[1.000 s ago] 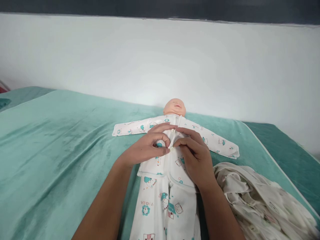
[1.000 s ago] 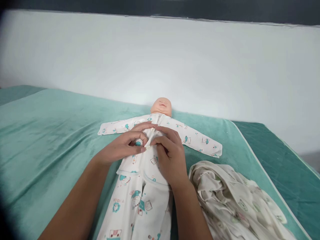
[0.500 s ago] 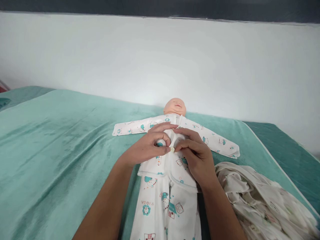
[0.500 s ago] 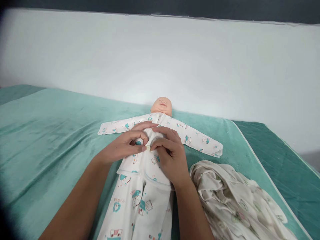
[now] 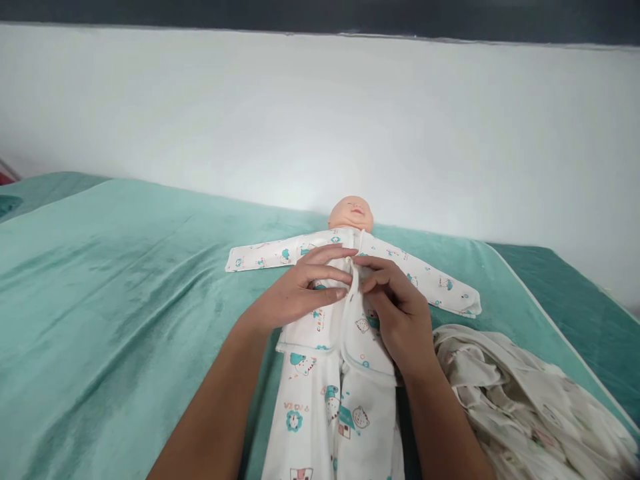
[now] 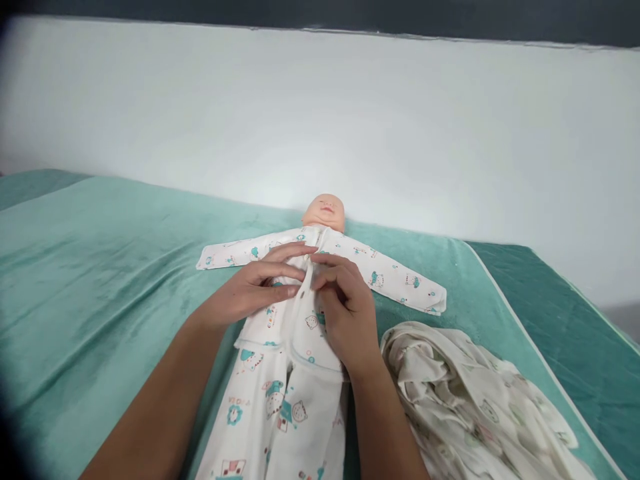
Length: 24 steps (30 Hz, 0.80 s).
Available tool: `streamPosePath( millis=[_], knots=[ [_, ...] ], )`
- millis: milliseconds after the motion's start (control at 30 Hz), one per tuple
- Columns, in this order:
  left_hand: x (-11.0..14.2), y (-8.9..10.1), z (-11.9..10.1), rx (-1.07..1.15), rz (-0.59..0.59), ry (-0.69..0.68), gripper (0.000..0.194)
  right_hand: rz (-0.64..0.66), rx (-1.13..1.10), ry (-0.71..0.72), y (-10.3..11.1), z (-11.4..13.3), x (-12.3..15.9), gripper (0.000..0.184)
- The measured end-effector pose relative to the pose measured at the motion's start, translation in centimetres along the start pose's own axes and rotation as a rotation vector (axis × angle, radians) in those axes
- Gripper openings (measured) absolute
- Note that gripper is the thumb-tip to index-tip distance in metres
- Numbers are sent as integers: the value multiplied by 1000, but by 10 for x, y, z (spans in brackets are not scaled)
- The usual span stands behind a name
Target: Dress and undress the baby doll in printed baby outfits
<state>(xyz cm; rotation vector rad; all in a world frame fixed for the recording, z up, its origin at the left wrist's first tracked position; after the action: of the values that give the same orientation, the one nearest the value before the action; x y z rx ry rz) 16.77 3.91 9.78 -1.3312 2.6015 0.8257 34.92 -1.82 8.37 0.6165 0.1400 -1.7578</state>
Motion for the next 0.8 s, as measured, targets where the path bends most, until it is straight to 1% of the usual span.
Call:
streamPosePath(
  millis=[100,167,200,300,433,533,600,667,700,800],
  knots=[
    [-1,-3,2,-56,2,-34,10,10,21,5,-2,-1,0,8],
    [-1,-7,0,-97,-20,-17,8,37,64,27,-5,-1,-1,14],
    [-1,-8,-1,-119,-39,-1,10,42,86,27,-6,0,-1,17],
    [-2,-15,-6,-204,-102,10,16,-6,180,-5,-8,1,-1,21],
    [-6,-23,-8,-329,-166,-50,17,-68,286,-39,-9,2,-3,21],
    [-7,-28,-6,-373,-223,-46,15,-67,344,-48,-10,5,-6,16],
    [-8,-31,-4,-389,-263,-21,21,-83,372,-65,-10,7,-7,11],
    [-8,-33,-2,-398,-287,-3,31,-119,353,-109,-9,6,-9,9],
    [-8,-34,-1,-394,-302,2,34,-145,303,-142,-8,6,-9,9],
    [-8,-32,1,-345,-356,32,30,-280,39,-300,1,-1,-11,13]
  ],
)
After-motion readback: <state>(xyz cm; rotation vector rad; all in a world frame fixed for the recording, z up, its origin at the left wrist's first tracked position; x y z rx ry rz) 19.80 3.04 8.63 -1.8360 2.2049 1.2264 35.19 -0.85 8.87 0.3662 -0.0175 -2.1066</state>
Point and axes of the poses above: each hand's wrist, its own x-axis away from the middle knuckle, its own y-axis out of the back of the hand, z = x × y, the point moved 1 cm from there along -x, towards the middle knuckle, and after that the axes turned 3 degrees about -z, right-handed, at the moved point
